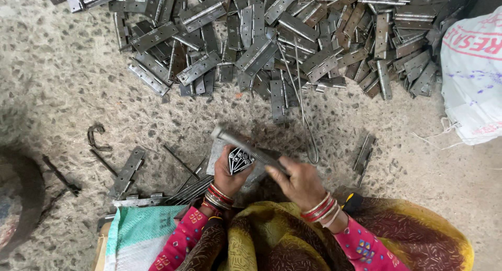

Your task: The person sits on the floor and assembles metal hinges by hand. They pick up hinge plates from a large pile, place them into a metal jig, and use a threaded rod to press the components together. The assembled hinges are then placed into a separate pile.

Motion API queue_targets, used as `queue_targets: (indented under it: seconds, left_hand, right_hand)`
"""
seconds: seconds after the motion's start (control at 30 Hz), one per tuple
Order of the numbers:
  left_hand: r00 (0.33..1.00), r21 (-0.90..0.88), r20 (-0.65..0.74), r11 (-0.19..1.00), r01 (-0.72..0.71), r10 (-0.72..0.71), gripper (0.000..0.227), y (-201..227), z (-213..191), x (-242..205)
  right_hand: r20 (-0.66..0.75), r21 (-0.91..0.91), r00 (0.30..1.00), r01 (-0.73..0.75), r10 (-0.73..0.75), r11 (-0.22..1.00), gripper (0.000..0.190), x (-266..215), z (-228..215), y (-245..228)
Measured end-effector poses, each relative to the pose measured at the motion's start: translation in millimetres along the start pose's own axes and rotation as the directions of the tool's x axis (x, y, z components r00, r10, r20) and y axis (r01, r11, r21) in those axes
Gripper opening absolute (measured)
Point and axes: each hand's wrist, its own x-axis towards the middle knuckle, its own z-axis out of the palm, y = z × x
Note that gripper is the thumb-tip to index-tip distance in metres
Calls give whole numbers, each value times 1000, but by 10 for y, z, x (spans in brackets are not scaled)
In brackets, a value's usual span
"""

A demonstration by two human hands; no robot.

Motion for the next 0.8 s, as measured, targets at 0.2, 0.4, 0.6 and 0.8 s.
queue_targets:
  seconds: [0.2, 0.4, 0.6, 0.8]
  left_hand:
    - [1000, 74, -20, 997, 12, -10, 62, 103, -3, 50]
    - [992, -111, -49, 988, 111, -117, 58, -66, -13, 2]
    - [895, -410, -268, 883, 228, -356, 41, -208, -107, 51]
    - [622, -876, -112, 372, 307, -775, 40, 740, -892, 60]
  right_hand:
    - [-2, -484, 990, -122, 138, 867, 44, 364, -66, 514]
    - [133, -611, 941, -169, 311, 773, 31, 392, 98, 744]
    - [120, -523, 963, -146, 242, 840, 35, 331, 180, 753]
    - [96, -562, 959, -169, 266, 810, 44, 353, 334, 1011]
